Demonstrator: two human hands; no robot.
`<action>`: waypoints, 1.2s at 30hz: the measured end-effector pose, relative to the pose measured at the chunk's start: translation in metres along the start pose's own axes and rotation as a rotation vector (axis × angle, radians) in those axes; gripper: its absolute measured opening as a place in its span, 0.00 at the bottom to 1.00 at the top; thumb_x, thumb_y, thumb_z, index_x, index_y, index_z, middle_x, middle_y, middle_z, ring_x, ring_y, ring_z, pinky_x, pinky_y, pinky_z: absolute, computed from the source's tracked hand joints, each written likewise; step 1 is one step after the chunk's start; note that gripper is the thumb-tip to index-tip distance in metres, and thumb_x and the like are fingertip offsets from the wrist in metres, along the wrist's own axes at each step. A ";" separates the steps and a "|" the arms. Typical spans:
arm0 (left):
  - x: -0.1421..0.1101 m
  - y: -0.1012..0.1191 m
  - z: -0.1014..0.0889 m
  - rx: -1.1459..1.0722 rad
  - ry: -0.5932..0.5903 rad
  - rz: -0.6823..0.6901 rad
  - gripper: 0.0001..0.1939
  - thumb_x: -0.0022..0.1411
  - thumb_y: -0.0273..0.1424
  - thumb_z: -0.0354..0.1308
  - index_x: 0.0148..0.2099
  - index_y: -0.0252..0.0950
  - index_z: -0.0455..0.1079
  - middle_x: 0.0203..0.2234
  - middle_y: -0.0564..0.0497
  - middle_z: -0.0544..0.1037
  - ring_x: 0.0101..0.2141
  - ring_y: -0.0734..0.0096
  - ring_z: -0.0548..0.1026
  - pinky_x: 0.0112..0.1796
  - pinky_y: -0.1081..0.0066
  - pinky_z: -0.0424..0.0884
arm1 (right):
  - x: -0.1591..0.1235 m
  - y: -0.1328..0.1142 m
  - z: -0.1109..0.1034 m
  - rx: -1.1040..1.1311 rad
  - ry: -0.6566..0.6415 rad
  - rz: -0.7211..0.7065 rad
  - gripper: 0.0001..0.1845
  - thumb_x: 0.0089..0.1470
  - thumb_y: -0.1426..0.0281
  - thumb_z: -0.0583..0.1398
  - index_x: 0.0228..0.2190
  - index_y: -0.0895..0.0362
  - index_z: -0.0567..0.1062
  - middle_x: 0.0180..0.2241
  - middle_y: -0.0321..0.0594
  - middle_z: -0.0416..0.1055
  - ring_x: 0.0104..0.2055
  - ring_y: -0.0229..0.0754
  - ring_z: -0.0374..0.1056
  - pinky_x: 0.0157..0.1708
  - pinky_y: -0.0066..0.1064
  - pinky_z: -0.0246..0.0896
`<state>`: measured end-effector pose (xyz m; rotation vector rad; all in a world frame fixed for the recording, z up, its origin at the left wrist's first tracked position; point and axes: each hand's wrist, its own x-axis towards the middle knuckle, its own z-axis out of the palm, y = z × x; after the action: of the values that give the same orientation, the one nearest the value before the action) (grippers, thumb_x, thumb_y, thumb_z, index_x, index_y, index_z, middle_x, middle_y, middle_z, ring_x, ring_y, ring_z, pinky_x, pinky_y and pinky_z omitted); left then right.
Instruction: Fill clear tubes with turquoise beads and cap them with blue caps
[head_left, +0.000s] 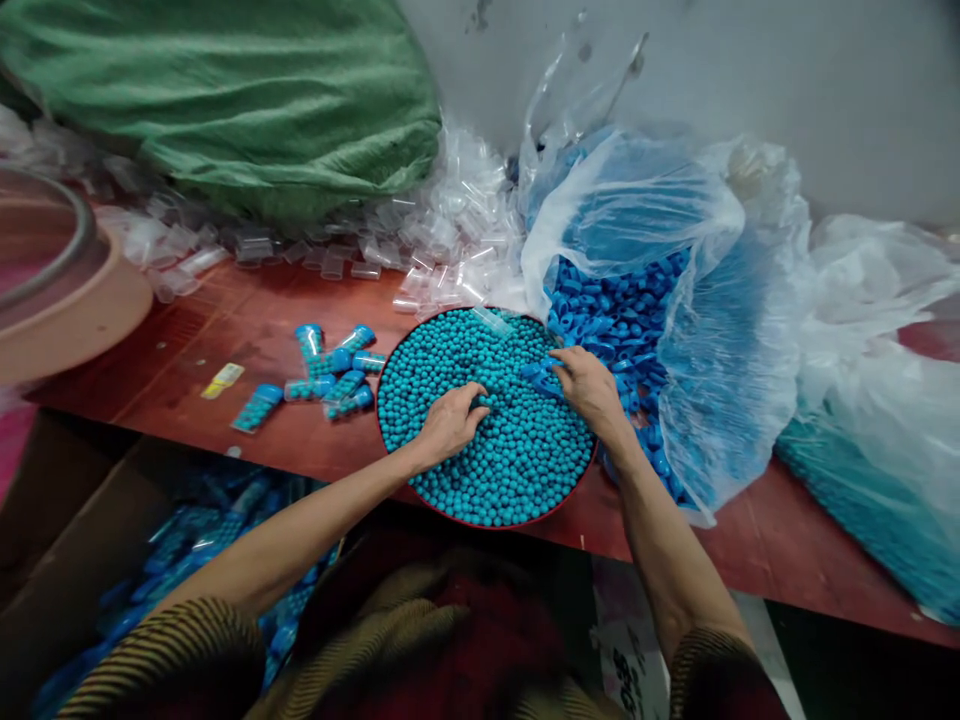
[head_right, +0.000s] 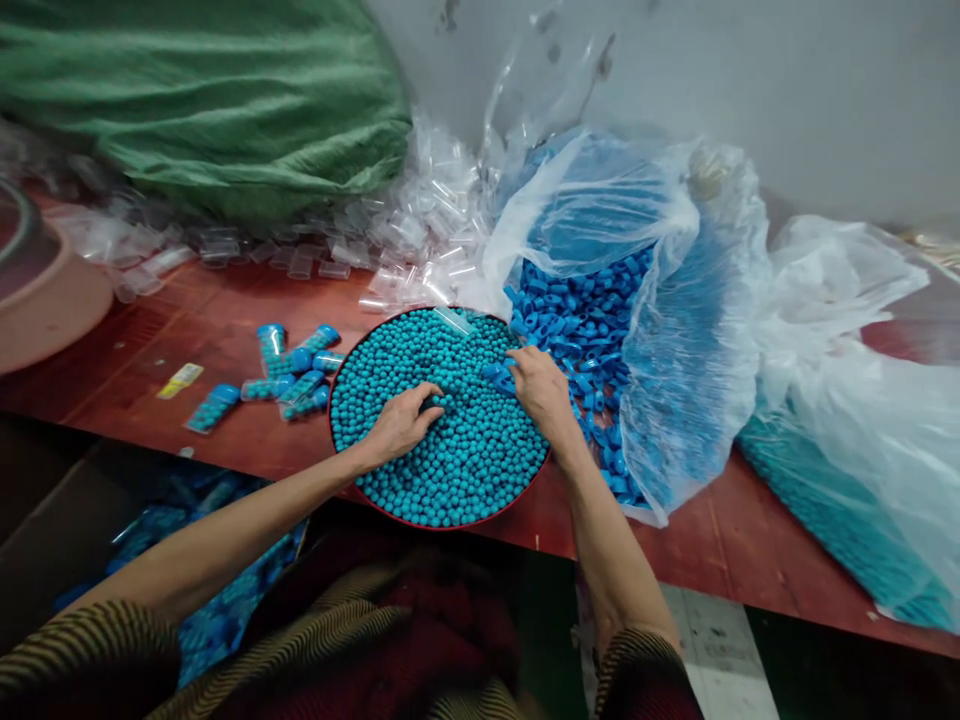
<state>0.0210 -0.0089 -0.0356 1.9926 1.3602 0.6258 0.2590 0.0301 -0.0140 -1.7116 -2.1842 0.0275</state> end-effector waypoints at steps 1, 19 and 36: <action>0.000 0.000 0.000 -0.017 0.000 0.000 0.11 0.60 0.30 0.53 0.46 0.37 0.67 0.40 0.48 0.76 0.43 0.63 0.74 0.47 0.64 0.67 | 0.004 -0.007 0.004 -0.094 -0.090 -0.023 0.15 0.56 0.71 0.54 0.44 0.57 0.74 0.42 0.47 0.73 0.42 0.47 0.67 0.42 0.36 0.61; 0.005 -0.013 -0.003 -0.285 -0.049 -0.008 0.12 0.59 0.32 0.49 0.42 0.34 0.69 0.36 0.49 0.76 0.38 0.67 0.72 0.44 0.67 0.67 | -0.041 -0.059 0.009 0.310 -0.183 -0.162 0.16 0.57 0.69 0.54 0.46 0.56 0.72 0.45 0.45 0.75 0.46 0.46 0.71 0.46 0.38 0.66; -0.004 -0.006 -0.015 -0.774 -0.230 -0.179 0.14 0.57 0.35 0.53 0.45 0.33 0.63 0.26 0.56 0.68 0.19 0.80 0.67 0.17 0.80 0.60 | -0.045 -0.070 -0.002 0.622 -0.161 0.107 0.16 0.56 0.64 0.54 0.44 0.57 0.73 0.30 0.38 0.74 0.30 0.40 0.69 0.34 0.31 0.64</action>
<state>0.0051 -0.0077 -0.0295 1.2590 0.9398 0.6803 0.2029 -0.0308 -0.0079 -1.4863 -1.8955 0.8068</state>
